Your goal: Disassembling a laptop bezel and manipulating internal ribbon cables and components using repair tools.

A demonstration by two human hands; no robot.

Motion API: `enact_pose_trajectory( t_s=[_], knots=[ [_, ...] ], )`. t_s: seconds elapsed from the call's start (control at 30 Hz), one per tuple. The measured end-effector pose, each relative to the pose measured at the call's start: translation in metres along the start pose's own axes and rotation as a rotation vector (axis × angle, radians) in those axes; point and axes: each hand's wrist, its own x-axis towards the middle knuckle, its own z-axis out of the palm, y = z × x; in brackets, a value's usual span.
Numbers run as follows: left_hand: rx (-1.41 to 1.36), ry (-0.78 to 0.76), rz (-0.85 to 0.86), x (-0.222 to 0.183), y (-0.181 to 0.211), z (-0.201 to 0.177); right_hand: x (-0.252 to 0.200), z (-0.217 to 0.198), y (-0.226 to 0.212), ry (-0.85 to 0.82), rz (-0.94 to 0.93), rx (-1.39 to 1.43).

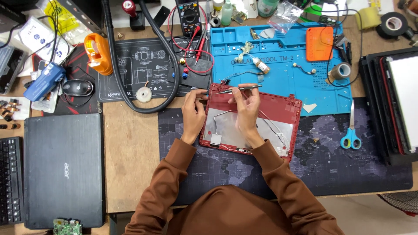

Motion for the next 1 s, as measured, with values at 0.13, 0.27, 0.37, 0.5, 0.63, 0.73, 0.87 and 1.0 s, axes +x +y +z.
enact_pose_trajectory(
  t_s=[0.13, 0.27, 0.37, 0.5, 0.63, 0.73, 0.87, 1.0],
  knots=[
    [0.051, -0.034, 0.061, -0.007, 0.015, -0.008, 0.004, -0.011, -0.043, 0.008, 0.009, -0.069],
    [0.313, -0.165, 0.109, -0.029, 0.027, -0.024, 0.024, -0.049, -0.053, -0.012, 0.045, -0.177],
    [0.522, -0.2, 0.095, -0.046, 0.046, -0.033, 0.037, -0.077, -0.068, -0.217, 0.019, -0.532],
    [0.503, -0.362, -0.203, -0.058, 0.053, -0.037, 0.042, -0.096, -0.061, -0.522, -0.154, -1.227],
    [0.508, -0.391, -0.248, -0.054, 0.057, -0.036, 0.041, -0.096, -0.069, -0.526, -0.194, -1.352],
    [0.472, -0.399, -0.298, -0.047, 0.059, -0.037, 0.042, -0.1, -0.071, -0.597, -0.149, -1.417],
    [0.473, -0.393, -0.297, -0.032, 0.042, -0.035, 0.033, -0.106, -0.081, -0.634, -0.105, -1.4],
    [0.539, -0.349, -0.138, -0.007, 0.001, -0.025, 0.015, -0.11, -0.094, -0.665, -0.079, -1.375]
  ],
)
